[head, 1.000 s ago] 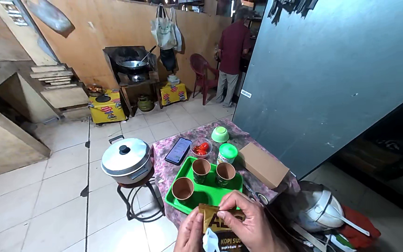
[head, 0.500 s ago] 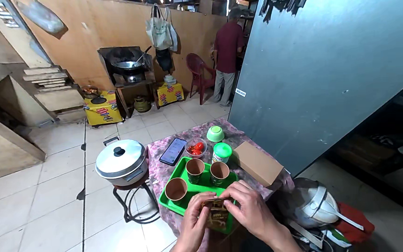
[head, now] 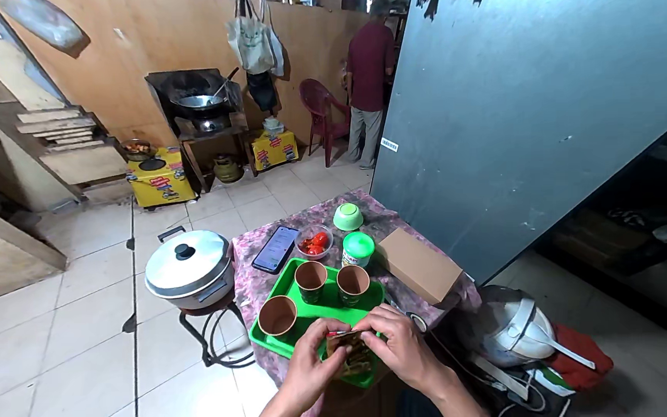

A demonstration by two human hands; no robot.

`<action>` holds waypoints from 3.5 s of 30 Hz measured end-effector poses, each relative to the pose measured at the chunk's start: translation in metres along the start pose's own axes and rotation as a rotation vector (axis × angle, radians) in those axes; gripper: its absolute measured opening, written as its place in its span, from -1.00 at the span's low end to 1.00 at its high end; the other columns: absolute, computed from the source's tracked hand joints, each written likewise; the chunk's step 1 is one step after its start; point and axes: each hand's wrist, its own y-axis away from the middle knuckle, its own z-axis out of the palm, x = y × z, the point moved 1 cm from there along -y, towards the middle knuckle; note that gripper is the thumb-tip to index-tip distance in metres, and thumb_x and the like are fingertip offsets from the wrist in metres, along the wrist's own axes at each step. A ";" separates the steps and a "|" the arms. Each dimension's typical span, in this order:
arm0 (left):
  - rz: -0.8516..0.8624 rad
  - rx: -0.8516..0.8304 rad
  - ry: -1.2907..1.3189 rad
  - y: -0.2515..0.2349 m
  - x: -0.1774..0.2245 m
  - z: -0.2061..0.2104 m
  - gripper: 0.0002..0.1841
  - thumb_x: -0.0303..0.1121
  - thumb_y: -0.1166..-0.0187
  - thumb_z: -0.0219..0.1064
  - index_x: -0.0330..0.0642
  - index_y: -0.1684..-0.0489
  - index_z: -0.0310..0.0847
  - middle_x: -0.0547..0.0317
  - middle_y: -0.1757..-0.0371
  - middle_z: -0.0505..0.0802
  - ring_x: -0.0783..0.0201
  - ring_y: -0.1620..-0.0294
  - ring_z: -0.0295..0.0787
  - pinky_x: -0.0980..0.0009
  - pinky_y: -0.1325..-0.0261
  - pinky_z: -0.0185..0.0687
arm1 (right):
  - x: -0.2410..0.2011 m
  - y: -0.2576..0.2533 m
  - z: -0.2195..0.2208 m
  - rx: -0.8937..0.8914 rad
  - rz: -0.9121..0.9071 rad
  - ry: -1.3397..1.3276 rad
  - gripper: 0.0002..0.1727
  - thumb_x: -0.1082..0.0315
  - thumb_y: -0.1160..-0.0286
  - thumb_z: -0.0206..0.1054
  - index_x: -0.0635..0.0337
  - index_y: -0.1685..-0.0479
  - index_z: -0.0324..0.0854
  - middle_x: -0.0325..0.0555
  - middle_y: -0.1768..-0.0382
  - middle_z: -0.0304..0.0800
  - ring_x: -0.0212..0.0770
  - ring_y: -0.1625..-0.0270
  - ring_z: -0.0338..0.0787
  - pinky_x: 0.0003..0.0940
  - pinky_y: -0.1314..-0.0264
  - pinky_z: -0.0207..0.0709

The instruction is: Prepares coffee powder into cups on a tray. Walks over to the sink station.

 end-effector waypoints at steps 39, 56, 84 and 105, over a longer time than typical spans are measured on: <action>-0.205 0.136 0.560 0.020 0.097 -0.015 -0.88 -0.58 -0.47 0.41 -0.30 0.17 0.85 0.03 0.19 0.94 0.29 0.19 0.90 0.31 0.00 0.84 | -0.014 0.100 -0.132 -0.132 0.555 0.095 -0.56 0.08 -0.01 0.72 0.20 0.27 0.74 -0.01 0.07 0.76 -0.17 0.14 0.79 -0.22 0.23 0.71; -0.105 -0.122 0.248 0.022 0.109 -0.030 -0.91 -0.35 -0.45 0.50 -0.13 0.30 0.91 0.24 0.25 0.94 0.38 0.10 0.83 0.14 -0.30 0.60 | -0.068 0.058 -0.127 -0.550 0.202 -0.120 -0.50 -0.11 -0.33 0.54 0.18 0.47 0.58 -0.12 0.44 0.56 -0.30 0.38 0.56 -0.35 0.40 0.37; -0.255 -0.456 0.310 0.014 0.111 -0.025 -0.91 -0.47 -0.49 0.49 -0.26 0.20 0.88 0.18 0.23 0.94 0.42 0.17 0.86 0.37 -0.03 0.79 | -0.075 0.059 -0.100 -0.538 0.240 -0.149 -0.51 -0.09 -0.20 0.60 0.18 0.37 0.61 -0.09 0.34 0.60 -0.26 0.30 0.61 -0.34 0.35 0.43; -0.492 -0.490 0.251 -0.008 0.076 -0.030 -0.86 -0.33 -0.51 0.52 -0.22 0.21 0.87 0.17 0.27 0.94 0.38 0.23 0.88 0.33 0.03 0.82 | -0.026 0.047 -0.057 -0.556 0.275 -0.277 -0.57 0.03 -0.40 0.54 0.26 0.30 0.62 -0.03 0.33 0.65 -0.23 0.30 0.62 -0.28 0.27 0.48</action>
